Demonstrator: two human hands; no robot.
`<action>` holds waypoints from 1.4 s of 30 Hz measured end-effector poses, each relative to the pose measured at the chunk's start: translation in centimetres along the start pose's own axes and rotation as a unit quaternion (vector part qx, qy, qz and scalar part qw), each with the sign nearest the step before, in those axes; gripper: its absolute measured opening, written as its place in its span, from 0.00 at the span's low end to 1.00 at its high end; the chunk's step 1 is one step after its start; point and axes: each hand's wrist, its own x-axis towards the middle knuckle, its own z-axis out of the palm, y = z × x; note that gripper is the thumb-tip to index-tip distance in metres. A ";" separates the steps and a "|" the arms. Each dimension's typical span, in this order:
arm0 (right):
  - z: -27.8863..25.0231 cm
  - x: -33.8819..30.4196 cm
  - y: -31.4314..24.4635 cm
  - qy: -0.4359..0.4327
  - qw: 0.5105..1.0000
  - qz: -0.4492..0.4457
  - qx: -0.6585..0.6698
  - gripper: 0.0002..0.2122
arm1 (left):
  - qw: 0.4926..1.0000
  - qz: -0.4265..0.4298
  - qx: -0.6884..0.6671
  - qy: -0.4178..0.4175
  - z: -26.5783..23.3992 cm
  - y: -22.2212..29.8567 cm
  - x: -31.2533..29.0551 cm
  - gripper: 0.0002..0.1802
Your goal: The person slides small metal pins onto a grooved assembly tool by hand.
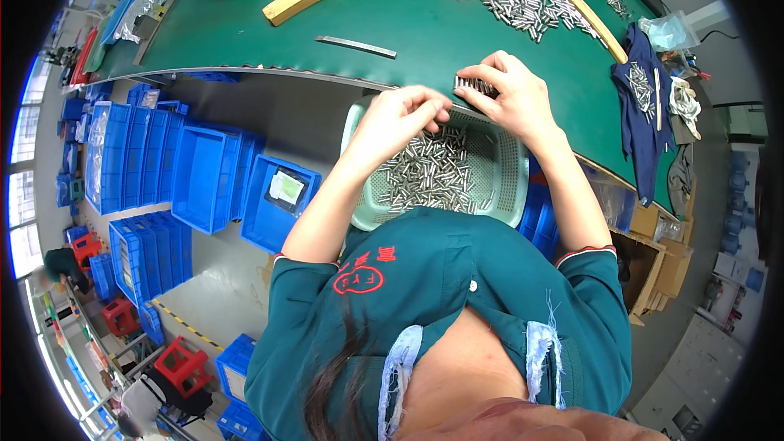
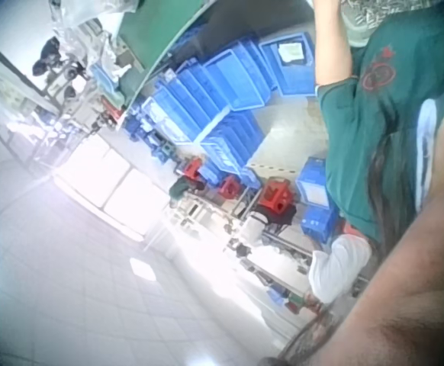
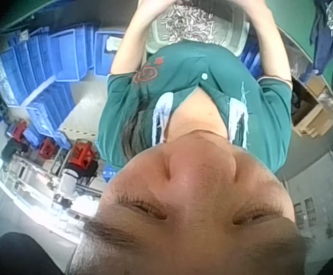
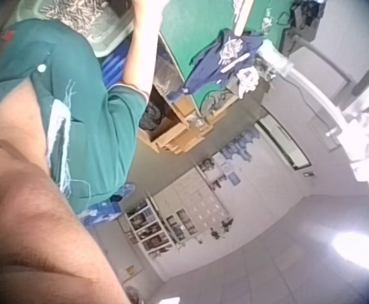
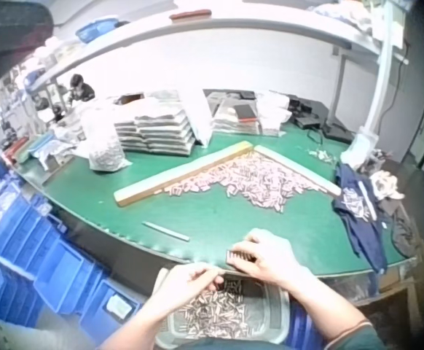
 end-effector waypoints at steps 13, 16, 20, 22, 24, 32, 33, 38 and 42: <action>-1.4 -2.2 -1.1 -0.038 0.999 -0.019 0.032 0.13 | 0.818 -0.213 -0.504 -0.179 2.8 -0.8 1.5 0.18; -2.4 -2.6 -1.3 -0.060 0.995 0.017 0.082 0.14 | 0.848 -0.222 -0.461 -0.140 3.2 0.2 1.1 0.18; -2.5 -2.9 -1.1 -0.081 0.992 0.049 0.089 0.15 | 0.861 -0.222 -0.440 -0.124 3.5 0.2 1.0 0.19; -2.5 -2.9 -1.3 -0.090 0.988 0.068 0.103 0.15 | 0.863 -0.219 -0.439 -0.122 3.7 0.1 1.0 0.19; -2.6 -2.8 -1.5 -0.098 0.985 0.087 0.117 0.16 | 0.871 -0.215 -0.429 -0.105 3.9 0.3 0.8 0.20; -2.4 -3.1 -1.0 -0.106 0.977 0.103 0.157 0.17 | 0.892 -0.187 -0.401 -0.091 4.4 -0.2 0.6 0.20; -2.4 -3.1 -1.0 -0.107 0.976 0.103 0.157 0.17 | 0.893 -0.181 -0.401 -0.093 4.4 -0.3 0.6 0.20; -2.4 -3.3 -1.1 -0.107 0.977 0.102 0.152 0.17 | 0.896 -0.177 -0.395 -0.096 4.5 -0.5 0.5 0.21; -2.5 -3.2 -1.2 -0.114 0.976 0.105 0.151 0.16 | 0.902 -0.179 -0.380 -0.097 4.5 -0.5 0.5 0.20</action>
